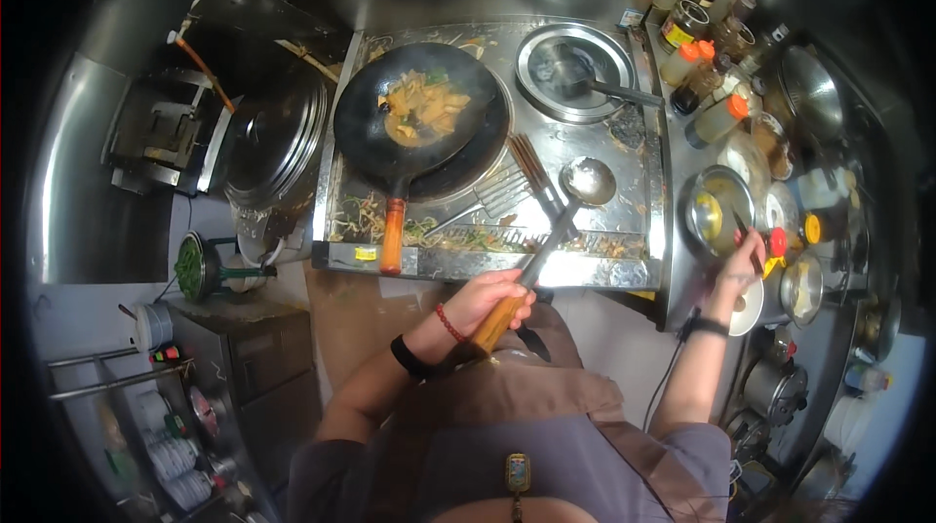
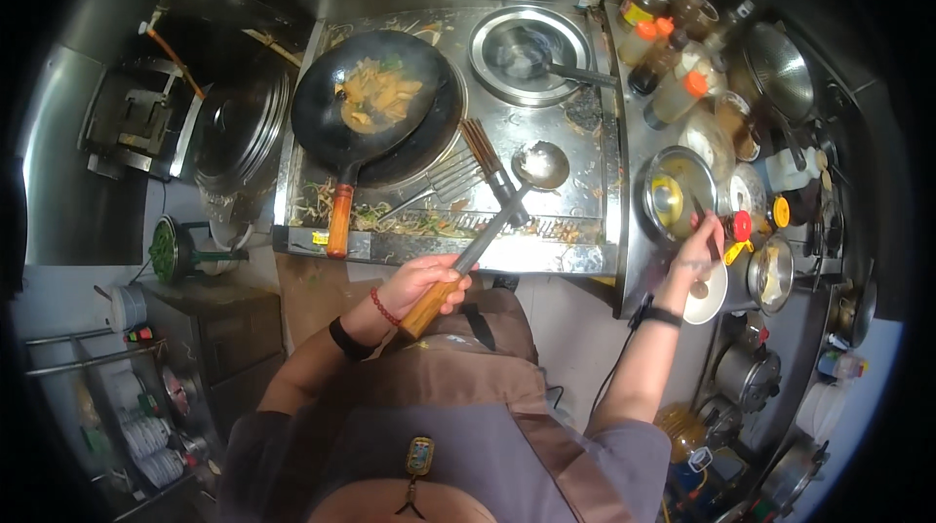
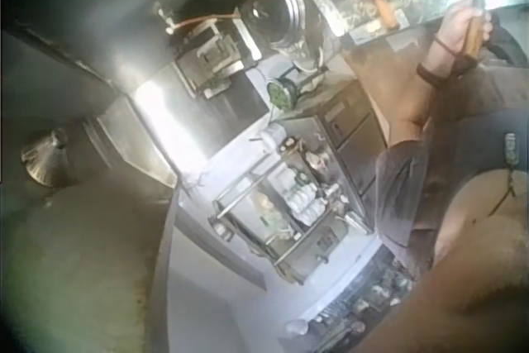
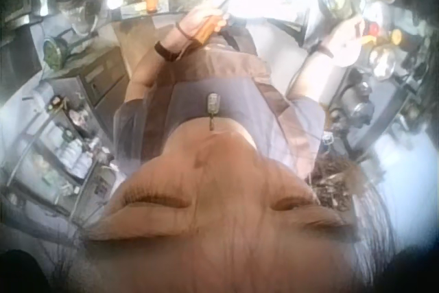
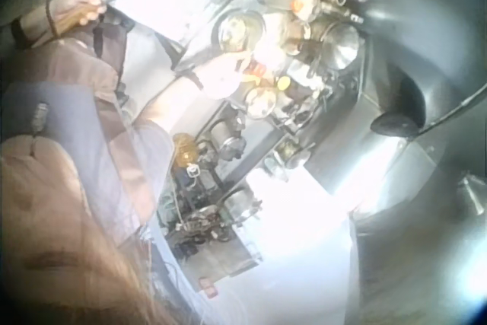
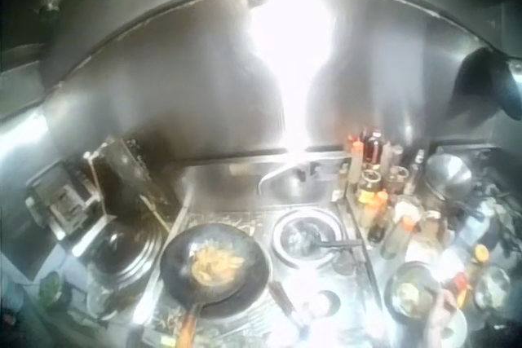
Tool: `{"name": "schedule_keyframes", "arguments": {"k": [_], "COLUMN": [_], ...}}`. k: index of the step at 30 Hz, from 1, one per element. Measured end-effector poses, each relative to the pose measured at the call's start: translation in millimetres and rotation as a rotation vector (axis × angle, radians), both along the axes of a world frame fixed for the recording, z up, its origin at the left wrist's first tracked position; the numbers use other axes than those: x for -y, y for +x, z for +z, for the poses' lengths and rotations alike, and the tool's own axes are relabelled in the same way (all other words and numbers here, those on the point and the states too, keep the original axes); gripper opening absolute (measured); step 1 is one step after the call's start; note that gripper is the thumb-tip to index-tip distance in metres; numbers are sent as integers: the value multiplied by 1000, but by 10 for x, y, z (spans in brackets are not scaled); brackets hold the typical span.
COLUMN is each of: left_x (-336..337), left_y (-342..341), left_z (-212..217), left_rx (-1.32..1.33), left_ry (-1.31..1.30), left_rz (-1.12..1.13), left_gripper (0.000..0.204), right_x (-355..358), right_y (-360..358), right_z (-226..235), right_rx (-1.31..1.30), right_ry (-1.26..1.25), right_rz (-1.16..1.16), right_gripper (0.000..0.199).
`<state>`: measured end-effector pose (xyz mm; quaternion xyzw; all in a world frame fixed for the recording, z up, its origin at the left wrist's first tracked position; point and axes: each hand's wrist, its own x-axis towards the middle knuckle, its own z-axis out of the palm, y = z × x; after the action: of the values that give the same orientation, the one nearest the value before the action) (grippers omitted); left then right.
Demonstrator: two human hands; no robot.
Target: The person retrieves sliced meat from a plastic bag and stir-fries it in a wok with a spatula. They add chopped vegetables and seasonings, toss the mixture, and transfer the cooked dish onto a tray. The wok is then rinsed with water.
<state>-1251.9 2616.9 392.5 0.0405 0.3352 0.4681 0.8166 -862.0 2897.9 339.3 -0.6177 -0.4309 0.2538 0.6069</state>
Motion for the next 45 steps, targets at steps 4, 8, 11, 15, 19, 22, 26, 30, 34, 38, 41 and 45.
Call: {"name": "schedule_keyframes", "arguments": {"k": [4, 8, 11, 15, 19, 22, 26, 30, 34, 38, 41, 45], "left_x": [-17, -98, -138, -89, -70, -45, -47, -63, -66, -60, -67, -51], "left_y": [28, -23, -22, -44, -46, -36, -68, -77, -87, -108, -133, -154], "left_z": [54, 102, 114, 144, 82, 91, 80, 50, 81, 76, 92, 2], "left_rx": [31, 21, -2, -20, -25, 7, -7, -13, -8, -22, -26, -55], "left_ry": [-22, -34, -41, -64, -37, -69, -65, -66, -93, -97, -92, -78], "left_rz": [25, 5, -3, 23, 40, 35, 36, 35, 44, 29, 21, 17], "left_gripper": [23, 25, 26, 25, 25, 26, 25, 25, 25, 24, 24, 24], "right_x": [603, 647, 503, 554, 483, 429, 480, 436, 447, 492, 461, 450], "right_y": [-677, -1345, -1657, -1658, -1735, -1688, -1759, -1909, -1901, -1946, -1881, -1841], "right_z": [426, -219, -632, -768, -658, -660, -616, -545, -617, -541, -585, -572], "right_rx": [-19, 13, 349, 171, 183, 96, 168, 190, 292, 334, 344, 361], "right_ry": [-23, -78, -17, -271, -203, -251, -255, -203, -166, -120, -159, -93], "right_rz": [404, 686, 695, 856, 836, 804, 837, 787, 838, 835, 893, 833], "right_gripper": [25, 16, 20, 21, 19, 18, 18, 19, 20, 20, 19, 16]}}
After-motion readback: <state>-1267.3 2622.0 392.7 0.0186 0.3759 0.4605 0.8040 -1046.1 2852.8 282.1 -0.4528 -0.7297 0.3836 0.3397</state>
